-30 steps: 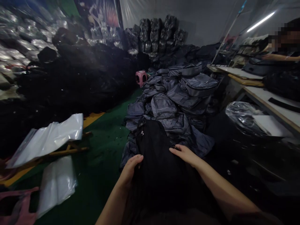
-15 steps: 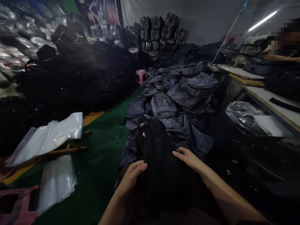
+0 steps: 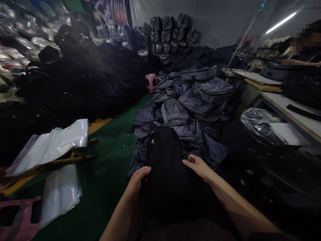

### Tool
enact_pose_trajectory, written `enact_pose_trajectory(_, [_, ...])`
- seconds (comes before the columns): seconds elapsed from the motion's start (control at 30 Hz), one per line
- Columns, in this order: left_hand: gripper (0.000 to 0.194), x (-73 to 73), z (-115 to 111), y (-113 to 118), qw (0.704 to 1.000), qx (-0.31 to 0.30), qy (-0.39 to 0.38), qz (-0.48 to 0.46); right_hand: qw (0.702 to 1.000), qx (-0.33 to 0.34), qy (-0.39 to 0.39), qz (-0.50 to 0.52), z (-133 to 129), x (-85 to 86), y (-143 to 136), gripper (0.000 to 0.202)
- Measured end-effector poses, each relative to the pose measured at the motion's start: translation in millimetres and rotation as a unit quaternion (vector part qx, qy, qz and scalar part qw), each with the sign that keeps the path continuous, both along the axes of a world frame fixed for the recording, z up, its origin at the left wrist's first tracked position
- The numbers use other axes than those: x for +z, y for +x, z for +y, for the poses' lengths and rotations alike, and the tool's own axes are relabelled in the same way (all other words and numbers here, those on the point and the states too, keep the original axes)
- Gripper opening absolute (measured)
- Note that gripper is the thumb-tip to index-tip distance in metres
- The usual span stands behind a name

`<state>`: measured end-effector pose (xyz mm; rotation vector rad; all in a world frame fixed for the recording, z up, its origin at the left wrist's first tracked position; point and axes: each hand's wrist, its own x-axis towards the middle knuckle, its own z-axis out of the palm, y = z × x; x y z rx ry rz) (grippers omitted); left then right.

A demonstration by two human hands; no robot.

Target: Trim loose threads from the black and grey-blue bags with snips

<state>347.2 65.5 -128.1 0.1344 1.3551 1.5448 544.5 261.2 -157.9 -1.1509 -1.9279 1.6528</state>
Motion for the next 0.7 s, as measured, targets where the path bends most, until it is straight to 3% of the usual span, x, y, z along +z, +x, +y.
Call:
enact_pose_trajectory(0.1, [0.019, -2.0, 2.8, -15.5, 0.997, 0.038, -0.032, -0.055, 0.998, -0.048, -0.016, 0.026, 0.2, -1.2, -9.6, 0.04])
enact_pose_trajectory(0.27, [0.025, -8.0, 6.6, -34.0, 0.989, 0.026, -0.033, -0.143, 0.989, -0.11, -0.07, 0.064, 1.9, -6.2, -26.1, 0.042])
enact_pose_trajectory(0.47, [0.026, -17.9, 5.0, -39.0, 0.993, 0.059, -0.036, -0.1, 0.983, -0.132, -0.093, 0.084, 1.6, -7.6, -34.5, 0.041])
enact_pose_trajectory(0.7, [0.021, -21.5, -8.5, -50.3, 0.997, 0.052, -0.055, -0.029, 0.984, -0.121, -0.087, 0.097, -6.1, 1.7, -41.3, 0.042])
